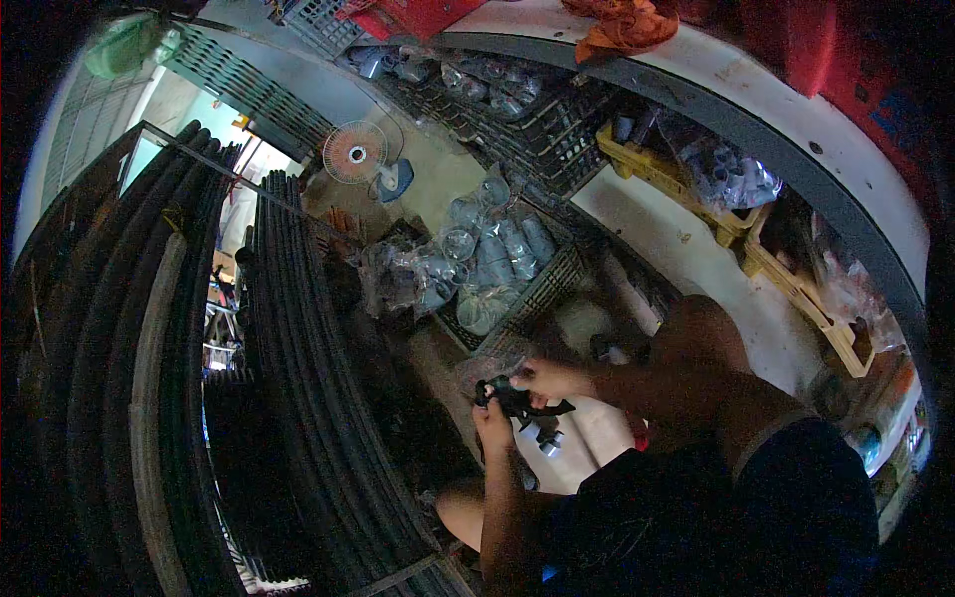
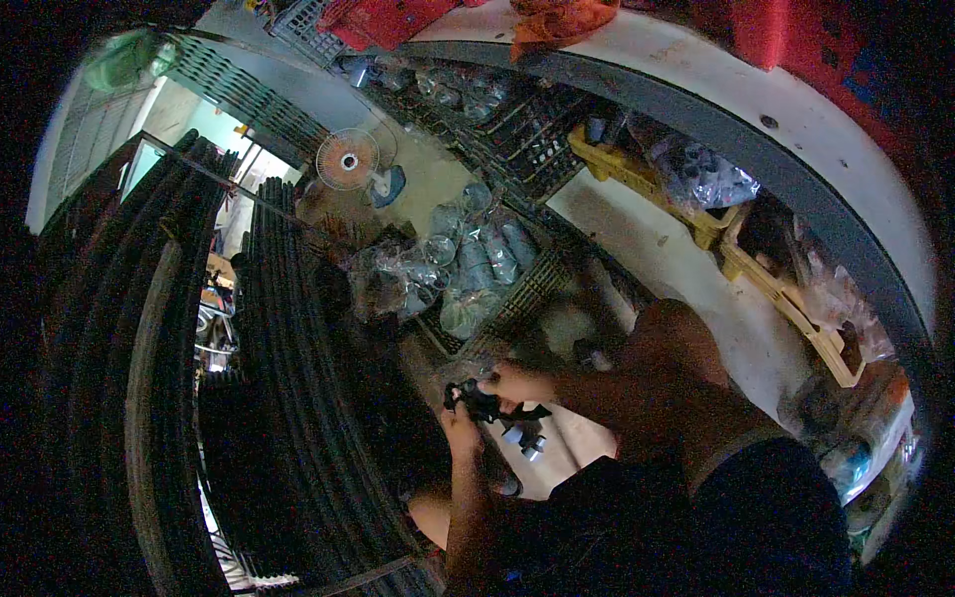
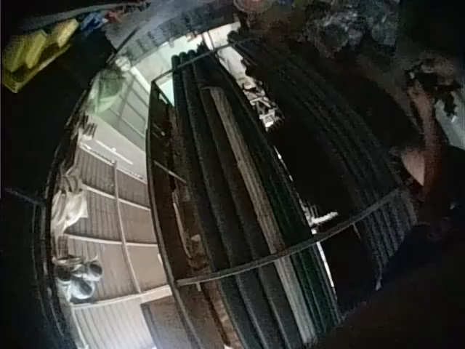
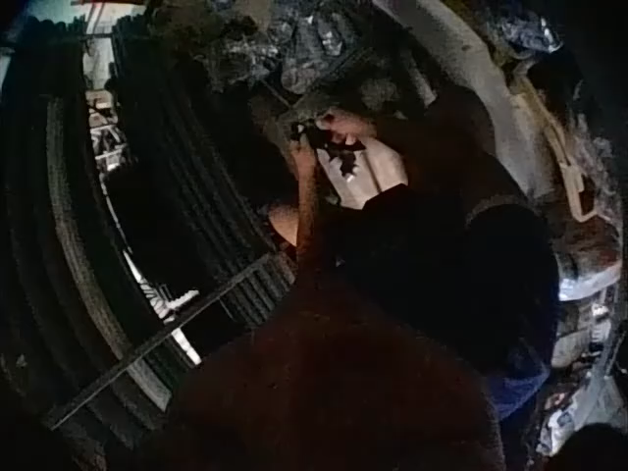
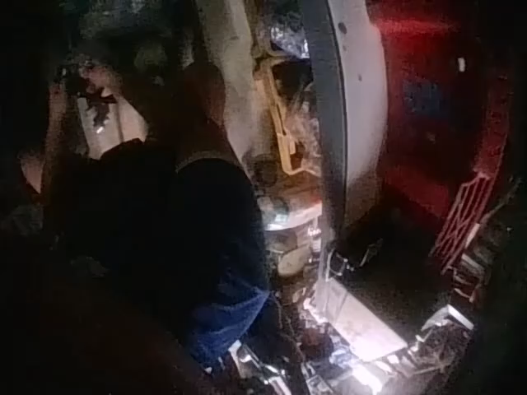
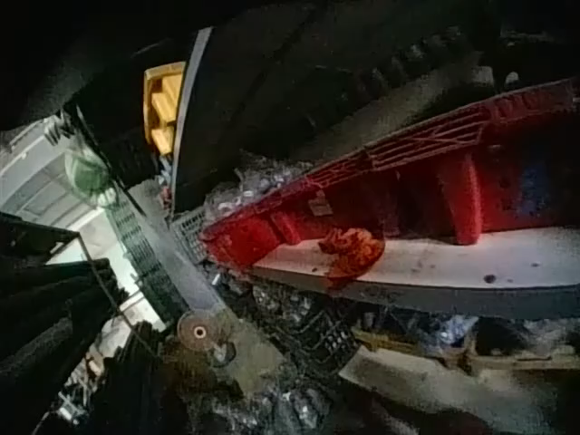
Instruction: Assembling and organizing various PVC pipe fittings in a storage area.
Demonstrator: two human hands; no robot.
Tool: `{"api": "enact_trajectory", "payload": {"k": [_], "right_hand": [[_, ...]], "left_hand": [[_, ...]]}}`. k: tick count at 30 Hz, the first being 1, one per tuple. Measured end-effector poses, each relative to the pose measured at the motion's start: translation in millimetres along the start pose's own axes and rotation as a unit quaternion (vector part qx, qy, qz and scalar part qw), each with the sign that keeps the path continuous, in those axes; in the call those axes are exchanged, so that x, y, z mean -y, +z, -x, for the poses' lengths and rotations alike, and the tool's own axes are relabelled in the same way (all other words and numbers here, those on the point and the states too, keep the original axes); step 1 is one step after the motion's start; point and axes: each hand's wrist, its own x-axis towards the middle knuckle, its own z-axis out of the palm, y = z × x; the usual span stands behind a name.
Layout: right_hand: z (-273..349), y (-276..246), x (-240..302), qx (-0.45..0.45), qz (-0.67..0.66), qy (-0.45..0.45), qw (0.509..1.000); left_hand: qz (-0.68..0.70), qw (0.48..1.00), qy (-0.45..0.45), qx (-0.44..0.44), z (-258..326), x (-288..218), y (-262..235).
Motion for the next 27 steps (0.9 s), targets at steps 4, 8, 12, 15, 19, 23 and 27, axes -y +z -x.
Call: {"api": "enact_trajectory", "payload": {"k": [4,8,12,15,19,23,27], "right_hand": [[-14,-6,-9,-0.127,0.34,-0.512,0.779],[2,2,0,-0.006,0.152,-0.126,0.98],[5,-6,7,-0.015,-0.06,0.127,0.99],[-21,-18,-20,0.034,-0.121,0.185,0.975],[-10,3,8,-0.066,0.139,-0.38,0.912],[21,-2,36,0.047,0.255,-0.299,0.919],[10,-1,9,-0.01,0.269,-0.336,0.903]], "left_hand": [[0.08,0.993,-0.003,-0.086,0,-10,12],[0.125,0.992,0.006,0.022,0,-15,-2],[0.129,0.985,0.068,0.089,7,-32,11],[0.17,0.973,0.09,0.123,10,-51,24],[0.171,0.979,0.109,0.007,-4,-16,9],[0.101,0.994,0.045,-0.02,-12,-5,-4],[0.133,0.976,-0.019,-0.169,-8,-17,20]]}}
